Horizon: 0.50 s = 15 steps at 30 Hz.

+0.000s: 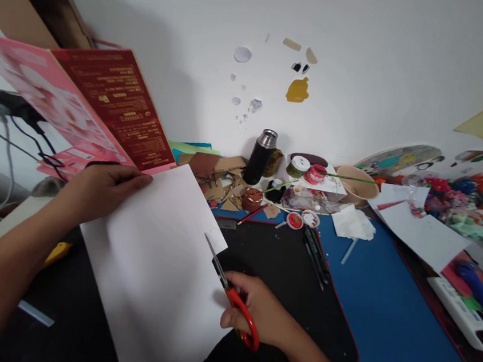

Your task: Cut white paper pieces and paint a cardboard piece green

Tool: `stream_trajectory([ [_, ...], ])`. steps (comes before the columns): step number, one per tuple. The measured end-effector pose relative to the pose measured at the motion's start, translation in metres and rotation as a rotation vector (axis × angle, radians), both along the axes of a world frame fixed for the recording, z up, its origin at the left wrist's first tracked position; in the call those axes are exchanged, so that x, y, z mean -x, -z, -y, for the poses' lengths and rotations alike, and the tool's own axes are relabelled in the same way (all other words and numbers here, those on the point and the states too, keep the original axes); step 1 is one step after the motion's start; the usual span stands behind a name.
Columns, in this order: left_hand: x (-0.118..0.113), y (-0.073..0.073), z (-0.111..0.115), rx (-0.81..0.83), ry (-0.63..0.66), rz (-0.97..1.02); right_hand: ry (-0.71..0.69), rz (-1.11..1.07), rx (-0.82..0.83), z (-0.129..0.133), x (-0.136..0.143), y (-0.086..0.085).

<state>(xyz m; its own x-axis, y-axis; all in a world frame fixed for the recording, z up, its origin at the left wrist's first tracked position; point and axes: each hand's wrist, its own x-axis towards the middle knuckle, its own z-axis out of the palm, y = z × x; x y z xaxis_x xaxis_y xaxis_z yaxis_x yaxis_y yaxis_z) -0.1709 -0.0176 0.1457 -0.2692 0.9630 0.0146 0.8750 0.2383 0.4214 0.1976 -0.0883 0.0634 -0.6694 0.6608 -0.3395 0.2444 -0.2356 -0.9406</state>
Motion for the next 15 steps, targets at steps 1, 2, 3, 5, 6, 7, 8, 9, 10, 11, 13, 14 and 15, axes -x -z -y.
stream_trajectory([
  [1,-0.001,-0.001,0.001,0.002,-0.006,-0.004,-0.007,0.005,0.007,0.0,-0.001,-0.001],
  [2,-0.002,-0.002,0.002,0.002,-0.011,-0.007,-0.011,0.008,0.013,0.0,-0.001,-0.002],
  [3,-0.003,-0.003,0.003,0.0,-0.017,-0.008,-0.017,0.009,0.016,0.0,-0.002,-0.003],
  [5,-0.004,-0.005,0.005,-0.006,-0.023,-0.004,-0.031,0.009,0.021,0.0,-0.004,-0.005],
  [6,-0.005,-0.005,0.005,-0.007,-0.026,-0.001,-0.039,0.007,0.023,0.0,-0.005,-0.006],
  [7,-0.006,-0.006,0.005,-0.007,-0.028,0.003,-0.047,0.004,0.023,0.0,-0.006,-0.007],
  [8,-0.007,-0.006,0.005,-0.006,-0.028,0.007,-0.059,-0.004,0.017,-0.001,-0.007,-0.008],
  [9,-0.007,-0.006,0.005,-0.007,-0.028,0.012,-0.076,-0.017,0.004,-0.001,-0.008,-0.01],
  [10,-0.008,-0.006,0.005,-0.006,-0.027,0.018,-0.094,-0.032,-0.015,-0.002,-0.009,-0.011],
  [11,-0.009,-0.005,0.005,-0.006,-0.025,0.024,-0.113,-0.04,-0.036,-0.002,-0.01,-0.012],
  [13,-0.01,-0.004,0.005,-0.002,-0.02,0.036,-0.129,-0.031,-0.078,-0.002,-0.01,-0.013],
  [14,-0.011,-0.004,0.005,-0.002,-0.017,0.041,-0.119,-0.015,-0.101,-0.002,-0.01,-0.013],
  [15,-0.012,-0.003,0.006,-0.003,-0.012,0.046,-0.099,0.004,-0.127,-0.001,-0.009,-0.012],
])
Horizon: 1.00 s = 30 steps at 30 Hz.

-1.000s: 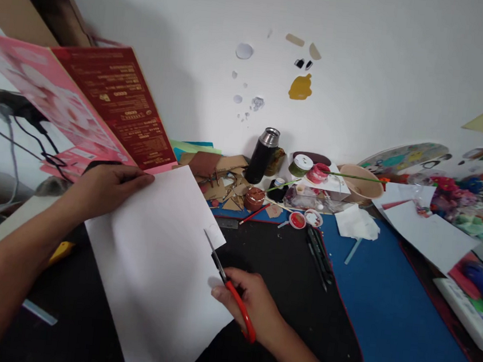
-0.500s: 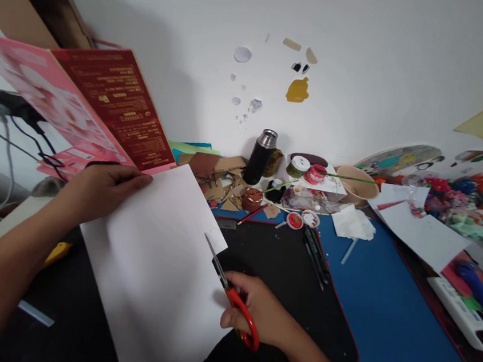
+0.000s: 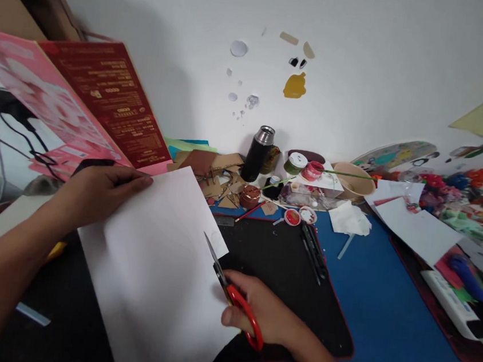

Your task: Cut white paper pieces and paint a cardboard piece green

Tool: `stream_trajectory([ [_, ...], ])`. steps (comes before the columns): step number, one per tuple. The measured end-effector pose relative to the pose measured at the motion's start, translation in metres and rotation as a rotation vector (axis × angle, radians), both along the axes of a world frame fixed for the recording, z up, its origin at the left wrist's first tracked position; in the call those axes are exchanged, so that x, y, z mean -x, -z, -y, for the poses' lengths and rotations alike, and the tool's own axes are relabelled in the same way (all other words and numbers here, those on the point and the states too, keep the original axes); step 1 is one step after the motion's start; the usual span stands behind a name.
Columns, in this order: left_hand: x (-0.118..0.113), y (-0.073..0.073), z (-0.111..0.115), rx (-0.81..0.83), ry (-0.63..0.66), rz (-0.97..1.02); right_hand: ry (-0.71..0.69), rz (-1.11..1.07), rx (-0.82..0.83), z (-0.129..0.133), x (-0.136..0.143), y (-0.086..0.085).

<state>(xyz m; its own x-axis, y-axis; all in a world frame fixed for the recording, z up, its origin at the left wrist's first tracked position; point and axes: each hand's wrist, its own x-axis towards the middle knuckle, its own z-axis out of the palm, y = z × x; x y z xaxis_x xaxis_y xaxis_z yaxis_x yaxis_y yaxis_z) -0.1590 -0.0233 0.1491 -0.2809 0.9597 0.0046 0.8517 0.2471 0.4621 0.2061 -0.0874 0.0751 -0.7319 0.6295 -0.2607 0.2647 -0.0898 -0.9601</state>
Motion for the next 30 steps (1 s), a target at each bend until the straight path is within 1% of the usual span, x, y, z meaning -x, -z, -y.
stream_trajectory([
  [4,-0.003,0.0,0.002,-0.007,0.002,0.018,0.079,0.01,-0.064,0.004,0.007,0.006],
  [8,-0.005,0.002,0.003,0.0,-0.007,0.026,0.106,0.001,-0.062,0.006,0.013,0.008],
  [15,-0.007,0.005,0.007,0.066,-0.029,0.04,0.167,0.022,-0.038,0.009,0.02,0.009],
  [30,0.0,0.018,0.007,0.085,-0.031,0.043,0.219,0.084,-0.081,0.011,0.025,0.028],
])
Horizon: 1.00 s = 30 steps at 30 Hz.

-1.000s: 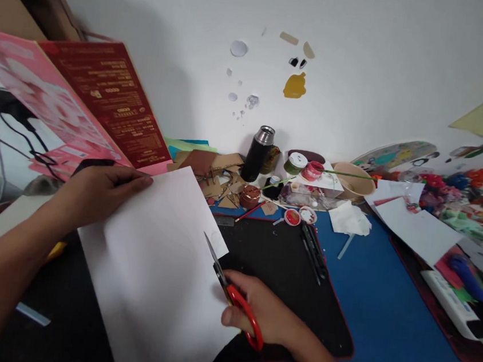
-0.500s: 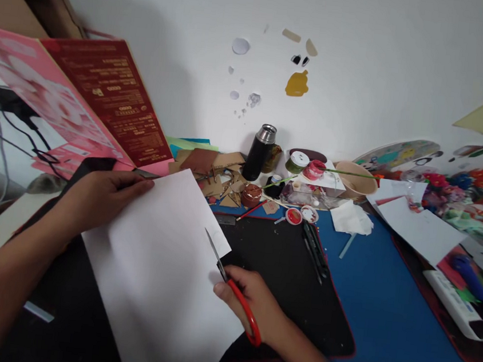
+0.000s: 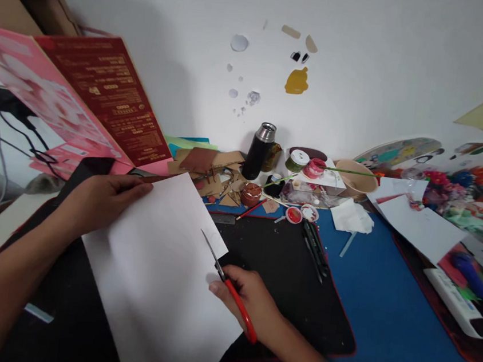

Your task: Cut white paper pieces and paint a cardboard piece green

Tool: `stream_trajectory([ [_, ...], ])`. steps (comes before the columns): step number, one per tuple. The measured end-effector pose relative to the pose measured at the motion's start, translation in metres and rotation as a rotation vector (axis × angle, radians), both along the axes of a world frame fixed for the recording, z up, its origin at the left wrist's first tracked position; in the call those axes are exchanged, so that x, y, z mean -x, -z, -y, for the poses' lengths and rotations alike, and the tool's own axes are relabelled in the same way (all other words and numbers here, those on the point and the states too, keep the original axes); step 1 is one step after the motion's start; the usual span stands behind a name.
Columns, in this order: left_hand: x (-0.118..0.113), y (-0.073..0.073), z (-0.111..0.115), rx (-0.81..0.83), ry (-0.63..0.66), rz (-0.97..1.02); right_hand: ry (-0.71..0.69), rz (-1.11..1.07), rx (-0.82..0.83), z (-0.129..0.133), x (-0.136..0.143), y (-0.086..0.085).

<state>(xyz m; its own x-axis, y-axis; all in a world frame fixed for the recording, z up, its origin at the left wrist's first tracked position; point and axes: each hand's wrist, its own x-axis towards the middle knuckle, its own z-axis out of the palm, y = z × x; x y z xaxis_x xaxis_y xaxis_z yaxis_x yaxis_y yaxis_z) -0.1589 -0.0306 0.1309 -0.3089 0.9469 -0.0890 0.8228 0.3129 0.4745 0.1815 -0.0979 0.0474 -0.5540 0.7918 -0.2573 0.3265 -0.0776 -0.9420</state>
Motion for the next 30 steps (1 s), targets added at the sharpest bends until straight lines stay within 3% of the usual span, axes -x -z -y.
stream_trajectory([
  [6,0.001,0.003,0.0,-0.008,0.021,0.002,0.012,0.002,0.013,0.002,0.0,0.004],
  [13,0.009,-0.002,-0.005,0.01,0.009,-0.02,-0.076,-0.097,0.188,0.0,-0.005,-0.012],
  [19,0.037,-0.03,-0.011,-0.062,-0.063,-0.124,-0.205,-0.185,0.344,0.003,-0.015,-0.012],
  [25,0.061,-0.06,-0.008,-0.096,-0.159,0.032,-0.225,-0.273,0.446,0.005,-0.035,-0.007],
  [27,0.068,-0.063,-0.012,-0.104,-0.096,0.033,-0.218,-0.288,0.449,0.003,-0.04,-0.006],
  [30,0.072,-0.063,-0.025,-0.013,0.157,-0.005,-0.191,-0.253,0.452,0.001,-0.041,-0.006],
])
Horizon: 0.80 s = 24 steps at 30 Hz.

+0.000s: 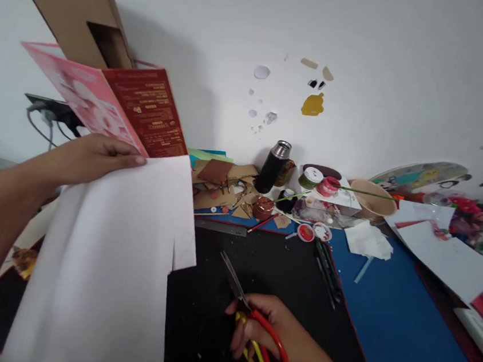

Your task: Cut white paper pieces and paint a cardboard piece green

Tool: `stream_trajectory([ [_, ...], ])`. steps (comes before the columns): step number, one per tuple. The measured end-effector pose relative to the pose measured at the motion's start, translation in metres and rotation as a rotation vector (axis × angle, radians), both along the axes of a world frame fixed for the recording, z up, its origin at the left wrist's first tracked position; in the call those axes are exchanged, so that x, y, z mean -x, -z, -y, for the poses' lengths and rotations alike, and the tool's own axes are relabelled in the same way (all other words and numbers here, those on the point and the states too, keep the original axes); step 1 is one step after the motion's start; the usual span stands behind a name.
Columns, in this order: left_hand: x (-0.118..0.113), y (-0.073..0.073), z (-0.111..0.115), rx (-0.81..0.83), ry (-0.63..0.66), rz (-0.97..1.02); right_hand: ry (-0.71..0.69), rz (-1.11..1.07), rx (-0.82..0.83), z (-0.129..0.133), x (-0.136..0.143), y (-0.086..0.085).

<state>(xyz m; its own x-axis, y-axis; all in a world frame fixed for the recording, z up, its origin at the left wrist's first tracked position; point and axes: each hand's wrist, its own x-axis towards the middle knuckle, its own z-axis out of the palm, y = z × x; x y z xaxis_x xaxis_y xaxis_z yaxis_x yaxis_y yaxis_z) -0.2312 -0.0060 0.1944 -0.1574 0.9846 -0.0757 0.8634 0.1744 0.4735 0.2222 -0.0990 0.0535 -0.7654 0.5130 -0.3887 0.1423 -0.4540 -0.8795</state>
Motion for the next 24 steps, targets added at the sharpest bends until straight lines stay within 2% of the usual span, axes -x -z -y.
stream_trajectory([
  [2,-0.003,0.001,-0.009,0.062,0.148,-0.005,0.008,0.046,0.01,-0.001,0.002,0.0],
  [5,-0.015,0.002,-0.02,0.087,0.292,0.02,-0.008,0.082,0.019,-0.001,0.006,0.001],
  [10,-0.036,0.008,-0.037,0.121,0.472,0.115,-0.052,0.095,-0.013,0.001,0.002,0.005],
  [15,-0.047,0.023,-0.059,0.162,0.647,0.191,-0.112,0.104,-0.052,0.001,-0.007,0.005],
  [18,-0.051,0.03,-0.07,0.197,0.702,0.2,-0.119,0.1,-0.044,-0.001,-0.008,0.005],
  [24,-0.055,0.04,-0.085,0.255,0.709,0.213,-0.12,0.138,-0.017,-0.009,-0.006,0.002],
])
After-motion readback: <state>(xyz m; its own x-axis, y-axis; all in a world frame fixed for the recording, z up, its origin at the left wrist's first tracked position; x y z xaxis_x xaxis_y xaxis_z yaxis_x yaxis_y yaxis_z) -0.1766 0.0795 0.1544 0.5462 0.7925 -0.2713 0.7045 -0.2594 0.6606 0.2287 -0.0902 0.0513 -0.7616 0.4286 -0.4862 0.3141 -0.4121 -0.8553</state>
